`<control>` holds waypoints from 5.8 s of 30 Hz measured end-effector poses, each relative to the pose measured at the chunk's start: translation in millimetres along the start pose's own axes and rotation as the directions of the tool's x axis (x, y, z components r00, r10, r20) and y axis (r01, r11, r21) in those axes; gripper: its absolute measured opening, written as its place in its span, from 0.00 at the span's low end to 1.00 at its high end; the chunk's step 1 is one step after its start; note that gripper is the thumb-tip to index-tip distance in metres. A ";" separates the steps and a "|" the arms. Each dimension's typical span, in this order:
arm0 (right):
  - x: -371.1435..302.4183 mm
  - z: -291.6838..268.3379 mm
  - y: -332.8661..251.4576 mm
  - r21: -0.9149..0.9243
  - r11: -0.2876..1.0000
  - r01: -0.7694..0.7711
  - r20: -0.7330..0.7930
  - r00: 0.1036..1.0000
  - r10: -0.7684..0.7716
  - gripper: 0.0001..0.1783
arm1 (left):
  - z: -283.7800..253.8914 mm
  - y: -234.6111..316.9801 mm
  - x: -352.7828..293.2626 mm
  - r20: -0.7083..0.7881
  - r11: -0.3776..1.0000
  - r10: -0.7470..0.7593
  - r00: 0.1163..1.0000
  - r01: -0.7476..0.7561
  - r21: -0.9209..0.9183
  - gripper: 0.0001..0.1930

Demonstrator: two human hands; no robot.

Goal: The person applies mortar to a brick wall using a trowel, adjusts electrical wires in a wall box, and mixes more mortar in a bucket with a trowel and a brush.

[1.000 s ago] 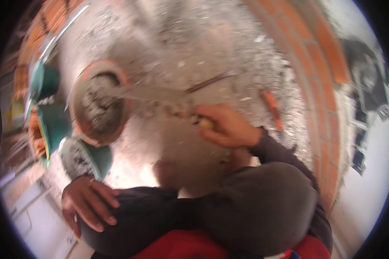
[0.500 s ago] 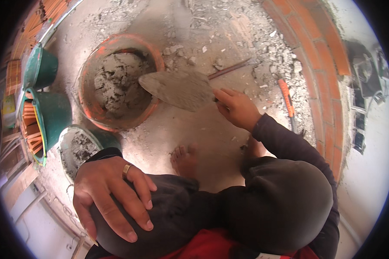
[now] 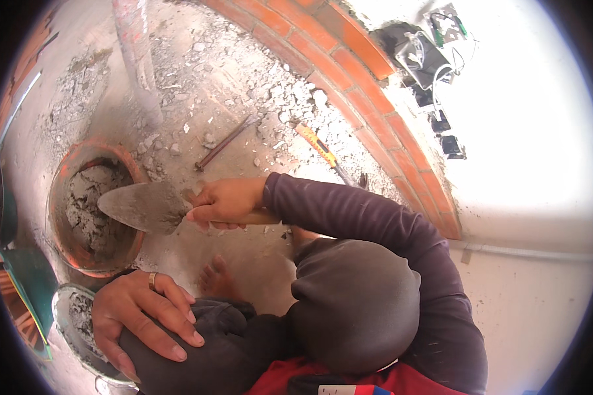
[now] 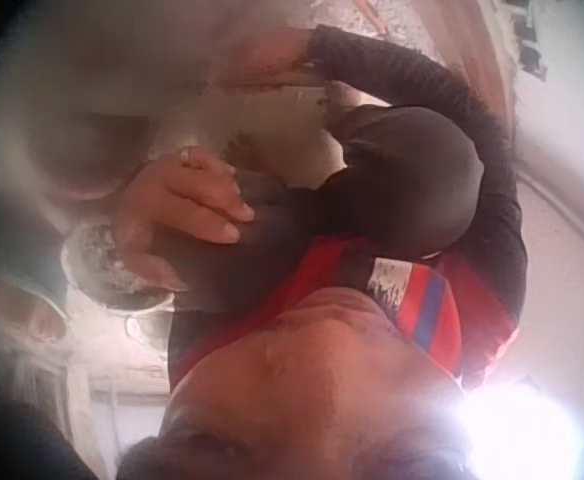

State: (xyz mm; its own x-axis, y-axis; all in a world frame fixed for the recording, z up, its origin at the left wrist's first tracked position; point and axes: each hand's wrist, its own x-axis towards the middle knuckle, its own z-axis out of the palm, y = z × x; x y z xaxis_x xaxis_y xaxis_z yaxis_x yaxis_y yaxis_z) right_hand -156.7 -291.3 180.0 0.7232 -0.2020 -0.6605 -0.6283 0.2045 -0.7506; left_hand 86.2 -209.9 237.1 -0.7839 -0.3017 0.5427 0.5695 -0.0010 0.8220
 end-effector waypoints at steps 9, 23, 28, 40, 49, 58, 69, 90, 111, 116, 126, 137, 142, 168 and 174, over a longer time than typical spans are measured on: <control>-101.9 -13.8 47.3 -0.026 0.992 -0.127 -0.446 0.889 0.102 0.22 | -10.5 -10.0 10.8 0.018 0.998 0.055 0.998 -0.054 -0.026 0.29; -140.0 -23.0 90.0 -0.311 0.950 0.016 -0.467 0.868 -0.168 0.10 | -18.0 -32.5 25.2 0.063 0.994 0.071 0.995 -0.066 -0.091 0.31; -147.4 -41.5 8.9 -0.574 0.819 -0.008 -0.400 0.875 -0.271 0.12 | -4.9 -34.9 35.9 -0.005 0.991 0.123 0.992 -0.123 -0.057 0.31; -77.8 -19.0 -145.2 -0.992 0.020 -0.128 -0.126 0.915 -0.384 0.16 | 34.0 -11.5 7.8 -0.226 0.972 0.217 0.950 -0.189 0.143 0.30; -37.8 -12.9 -162.0 -0.948 -0.263 -0.178 0.006 0.819 -0.574 0.09 | 34.1 -8.2 6.8 -0.192 0.974 0.214 0.958 -0.194 0.117 0.30; 10.0 76.6 -161.1 -0.862 -0.297 -0.410 -0.274 0.871 -0.408 0.11 | 19.1 -5.0 10.7 -0.081 0.990 0.127 0.989 -0.122 0.065 0.32; 82.7 70.8 -129.9 -0.947 -0.281 -0.157 -0.141 0.987 -0.075 0.16 | 12.4 -21.0 34.6 -0.051 0.997 0.081 0.995 -0.080 0.018 0.32; 72.1 62.2 -108.6 -0.984 -0.083 0.155 0.148 0.476 -0.867 0.17 | 46.1 74.0 202.2 -0.575 0.582 0.052 0.817 0.443 0.682 0.24; -115.8 115.8 -47.6 -0.487 0.162 0.858 0.020 0.196 -0.980 0.16 | -127.4 -211.1 388.8 -0.770 0.217 -0.046 0.637 0.759 0.614 0.49; -136.4 79.3 -14.7 -0.419 0.182 0.890 0.061 0.227 -0.972 0.15 | -122.7 -263.1 426.8 -0.758 0.451 0.183 0.626 0.631 0.631 0.54; -156.7 26.1 10.5 -0.407 0.241 0.881 0.058 0.288 -0.956 0.14 | -134.9 -297.6 452.9 -0.690 0.399 0.443 0.572 0.563 0.723 0.60; -177.9 9.4 21.9 -0.422 0.279 0.862 0.031 0.322 -0.946 0.13 | -136.1 -287.2 463.3 -0.642 0.424 0.509 0.573 0.483 0.767 0.54; -190.1 13.2 27.3 -0.395 0.265 0.880 0.045 0.307 -0.951 0.12 | -141.4 -285.4 459.2 -0.633 0.405 0.497 0.593 0.487 0.774 0.55; -190.9 -2.5 16.7 -0.509 0.328 0.796 0.035 0.400 -0.916 0.10 | -134.3 -303.1 448.2 -0.683 0.442 0.487 0.545 0.520 0.731 0.51; -192.5 -7.3 14.1 -0.540 0.348 0.767 0.030 0.430 -0.902 0.09 | -141.4 -302.5 444.7 -0.664 0.487 0.502 0.555 0.453 0.747 0.65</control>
State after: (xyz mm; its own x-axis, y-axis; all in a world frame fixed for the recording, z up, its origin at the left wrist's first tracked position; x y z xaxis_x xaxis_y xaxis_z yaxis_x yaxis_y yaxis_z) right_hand -306.8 -256.5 296.4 0.8867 -0.2428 0.3934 0.1810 -0.6008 -0.7786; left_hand -399.7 -478.6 205.4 0.0153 -0.8005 0.5992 -0.2629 0.5749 0.7748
